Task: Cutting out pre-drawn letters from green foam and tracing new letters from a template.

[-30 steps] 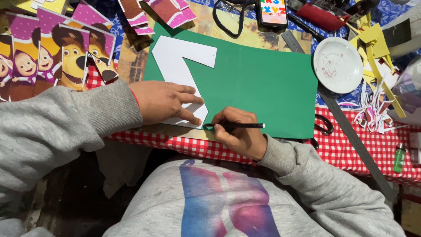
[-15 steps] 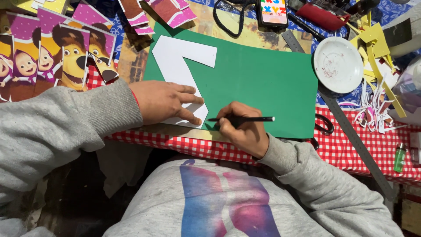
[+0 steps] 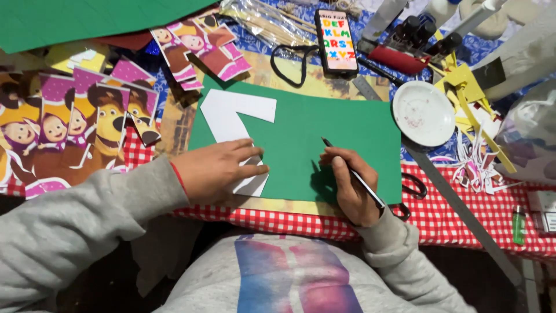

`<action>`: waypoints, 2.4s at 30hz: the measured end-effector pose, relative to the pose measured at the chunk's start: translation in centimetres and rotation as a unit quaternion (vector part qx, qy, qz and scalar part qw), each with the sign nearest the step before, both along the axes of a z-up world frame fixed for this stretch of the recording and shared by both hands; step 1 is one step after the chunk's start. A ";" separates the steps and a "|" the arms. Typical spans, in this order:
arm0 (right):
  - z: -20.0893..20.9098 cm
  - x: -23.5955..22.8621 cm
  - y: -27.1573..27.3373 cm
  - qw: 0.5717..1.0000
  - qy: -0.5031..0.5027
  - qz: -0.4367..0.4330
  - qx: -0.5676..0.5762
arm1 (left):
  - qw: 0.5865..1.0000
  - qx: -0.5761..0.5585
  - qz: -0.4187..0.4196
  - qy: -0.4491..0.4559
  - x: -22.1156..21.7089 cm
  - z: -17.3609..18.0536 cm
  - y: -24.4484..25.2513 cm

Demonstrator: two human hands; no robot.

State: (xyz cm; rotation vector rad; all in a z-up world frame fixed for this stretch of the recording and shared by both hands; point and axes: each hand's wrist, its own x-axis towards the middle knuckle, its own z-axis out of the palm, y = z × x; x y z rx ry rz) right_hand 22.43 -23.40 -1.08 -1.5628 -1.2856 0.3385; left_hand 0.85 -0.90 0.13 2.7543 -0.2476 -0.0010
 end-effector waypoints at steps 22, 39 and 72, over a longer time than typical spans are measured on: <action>-0.7 0.6 0.0 0.998 -0.057 -0.014 0.026 | 0.997 -0.066 0.008 -0.030 1.2 14.6 6.3; -0.9 1.0 0.4 0.998 -0.044 -0.038 0.004 | 0.934 0.182 0.232 -0.199 -1.9 2.6 17.3; 6.8 6.9 -7.4 0.976 0.084 -0.193 0.056 | 0.903 0.013 0.394 -0.170 -4.4 -3.5 -7.3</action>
